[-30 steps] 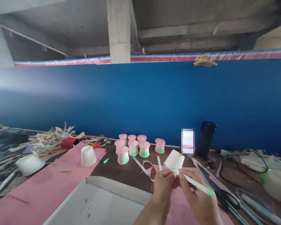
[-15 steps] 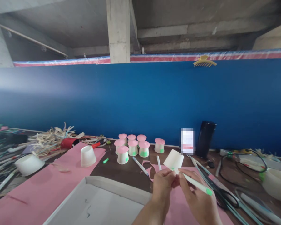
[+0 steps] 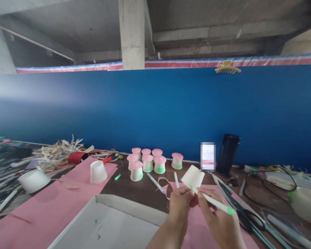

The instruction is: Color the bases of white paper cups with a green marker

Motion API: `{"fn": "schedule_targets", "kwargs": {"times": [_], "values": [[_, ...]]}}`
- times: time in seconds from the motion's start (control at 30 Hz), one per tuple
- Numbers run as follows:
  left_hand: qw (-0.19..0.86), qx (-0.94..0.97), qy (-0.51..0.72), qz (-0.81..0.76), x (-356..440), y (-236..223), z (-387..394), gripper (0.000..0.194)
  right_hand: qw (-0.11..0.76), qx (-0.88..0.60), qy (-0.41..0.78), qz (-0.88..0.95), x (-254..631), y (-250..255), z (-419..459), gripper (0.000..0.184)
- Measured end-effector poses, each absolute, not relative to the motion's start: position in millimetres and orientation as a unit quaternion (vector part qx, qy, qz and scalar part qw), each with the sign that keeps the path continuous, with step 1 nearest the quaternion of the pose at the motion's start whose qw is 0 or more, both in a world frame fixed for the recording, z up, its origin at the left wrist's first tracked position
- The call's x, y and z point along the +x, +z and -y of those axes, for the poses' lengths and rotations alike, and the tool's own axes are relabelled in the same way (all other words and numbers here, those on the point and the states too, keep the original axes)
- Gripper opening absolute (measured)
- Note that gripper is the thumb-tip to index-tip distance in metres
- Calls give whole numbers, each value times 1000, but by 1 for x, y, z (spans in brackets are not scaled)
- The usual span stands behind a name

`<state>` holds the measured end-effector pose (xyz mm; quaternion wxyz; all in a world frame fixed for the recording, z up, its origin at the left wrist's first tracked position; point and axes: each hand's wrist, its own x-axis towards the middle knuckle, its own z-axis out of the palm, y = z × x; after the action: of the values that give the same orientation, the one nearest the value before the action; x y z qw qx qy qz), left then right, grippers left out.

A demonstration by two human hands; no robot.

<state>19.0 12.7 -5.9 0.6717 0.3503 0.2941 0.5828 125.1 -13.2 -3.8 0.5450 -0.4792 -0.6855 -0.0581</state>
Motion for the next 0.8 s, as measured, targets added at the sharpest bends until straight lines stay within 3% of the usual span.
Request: {"fn": "schedule_targets", "kwargs": {"times": [0.8], "values": [[690, 314, 587, -286, 20, -4, -10, 17, 570, -467, -74, 672, 131, -13, 7, 19]]}}
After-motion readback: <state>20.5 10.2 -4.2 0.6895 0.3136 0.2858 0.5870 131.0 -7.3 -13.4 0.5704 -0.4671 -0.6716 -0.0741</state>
